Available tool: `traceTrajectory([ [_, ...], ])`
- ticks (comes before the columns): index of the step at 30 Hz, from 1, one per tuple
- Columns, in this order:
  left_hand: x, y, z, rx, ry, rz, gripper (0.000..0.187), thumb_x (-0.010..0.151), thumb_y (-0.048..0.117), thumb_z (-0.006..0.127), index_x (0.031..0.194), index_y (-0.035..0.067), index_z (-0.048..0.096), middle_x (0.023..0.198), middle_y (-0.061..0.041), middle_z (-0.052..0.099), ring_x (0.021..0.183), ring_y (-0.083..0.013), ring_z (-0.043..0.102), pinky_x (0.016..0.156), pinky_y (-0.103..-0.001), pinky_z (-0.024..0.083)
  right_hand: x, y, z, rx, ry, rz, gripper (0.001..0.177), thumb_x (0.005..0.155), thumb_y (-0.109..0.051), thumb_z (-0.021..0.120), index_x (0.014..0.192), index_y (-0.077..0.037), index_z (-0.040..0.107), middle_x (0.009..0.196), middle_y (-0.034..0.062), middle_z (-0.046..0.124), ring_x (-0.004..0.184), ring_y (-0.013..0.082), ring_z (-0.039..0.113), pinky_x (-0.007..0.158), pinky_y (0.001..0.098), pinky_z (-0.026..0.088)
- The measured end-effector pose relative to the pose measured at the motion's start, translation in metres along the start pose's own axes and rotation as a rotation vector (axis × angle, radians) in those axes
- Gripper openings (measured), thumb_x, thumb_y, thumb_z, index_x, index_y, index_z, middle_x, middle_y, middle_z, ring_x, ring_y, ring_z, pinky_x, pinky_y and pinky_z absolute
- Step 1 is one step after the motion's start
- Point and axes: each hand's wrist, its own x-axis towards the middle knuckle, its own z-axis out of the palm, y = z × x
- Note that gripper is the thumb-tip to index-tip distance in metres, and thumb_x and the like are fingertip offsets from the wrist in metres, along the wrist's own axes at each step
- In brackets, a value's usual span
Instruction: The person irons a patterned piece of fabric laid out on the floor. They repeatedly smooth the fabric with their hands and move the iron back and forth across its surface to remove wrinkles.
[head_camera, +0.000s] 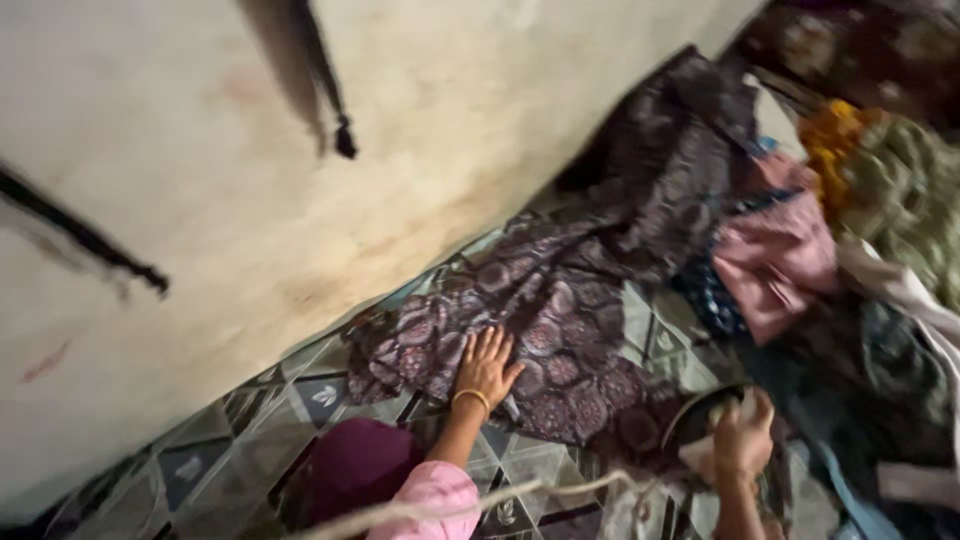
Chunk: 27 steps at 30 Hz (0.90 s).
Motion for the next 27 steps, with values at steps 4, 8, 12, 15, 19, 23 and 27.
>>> traceTrajectory([
  [4,0.0,0.0,-0.004,-0.009,-0.014,-0.016,0.07,0.103,0.056,0.042,0.151,0.006,0.046,0.163,-0.016,0.036,0.153,-0.0327,0.026,0.125,-0.053,0.012,-0.065,-0.012,0.023,0.005,-0.077,-0.091,0.062,0.093,-0.047,0.069,0.151,-0.031,0.053,0.116,0.029,0.07,0.105,0.0525,0.065,0.09,0.0564,0.051],
  [8,0.003,0.005,-0.011,-0.033,-0.112,-0.063,0.071,0.103,0.058,0.034,0.154,0.009,0.039,0.166,-0.013,0.026,0.154,-0.0295,0.017,0.125,-0.051,0.006,-0.089,-0.051,0.03,0.036,-0.207,-0.002,0.061,0.095,-0.045,0.065,0.153,-0.036,0.051,0.11,0.0295,0.072,0.102,0.0502,0.07,0.089,0.0544,0.054],
  [12,0.003,0.007,-0.018,0.011,-0.225,-0.092,0.075,0.103,0.061,0.025,0.159,0.011,0.028,0.17,-0.009,0.016,0.156,-0.0264,0.007,0.125,-0.048,0.001,-0.055,-0.077,0.041,-0.005,-0.18,-0.03,0.062,0.094,-0.041,0.067,0.154,-0.036,0.052,0.109,0.0292,0.073,0.103,0.0508,0.069,0.09,0.056,0.053],
  [15,0.007,0.01,-0.014,-0.032,-0.27,-0.12,0.079,0.101,0.064,0.024,0.16,0.011,0.025,0.17,-0.009,0.014,0.156,-0.0258,0.005,0.124,-0.05,-0.001,-0.047,-0.072,0.045,-0.05,-0.173,-0.077,0.061,0.093,-0.042,0.069,0.152,-0.034,0.053,0.115,0.0296,0.071,0.106,0.052,0.066,0.089,0.0574,0.052],
  [19,-0.012,0.005,0.011,-0.002,-0.14,-0.084,0.08,0.101,0.067,0.03,0.159,0.011,0.034,0.17,-0.009,0.024,0.159,-0.0279,0.012,0.127,-0.054,0.004,-0.089,-0.044,0.043,-0.029,-0.251,-0.176,0.061,0.093,-0.043,0.07,0.151,-0.029,0.055,0.128,0.026,0.068,0.109,0.0507,0.064,0.092,0.0575,0.051],
  [23,-0.02,0.0,0.027,-0.02,0.023,-0.043,0.078,0.1,0.065,0.036,0.154,0.01,0.041,0.166,-0.011,0.031,0.156,-0.03,0.017,0.125,-0.058,0.007,-0.144,-0.03,0.046,0.269,-0.219,-0.382,0.055,0.09,-0.027,0.072,0.144,-0.023,0.061,0.138,0.0184,0.067,0.116,0.0386,0.066,0.096,0.0487,0.053],
  [27,-0.004,-0.019,0.01,0.001,0.096,-0.142,0.07,0.098,0.053,0.053,0.15,0.007,0.049,0.161,-0.016,0.04,0.152,-0.0326,0.027,0.124,-0.061,0.012,-0.173,-0.061,0.027,0.458,-0.261,-0.415,0.051,0.092,-0.011,0.07,0.142,-0.015,0.061,0.136,0.0122,0.065,0.105,0.0229,0.067,0.08,0.0395,0.055],
])
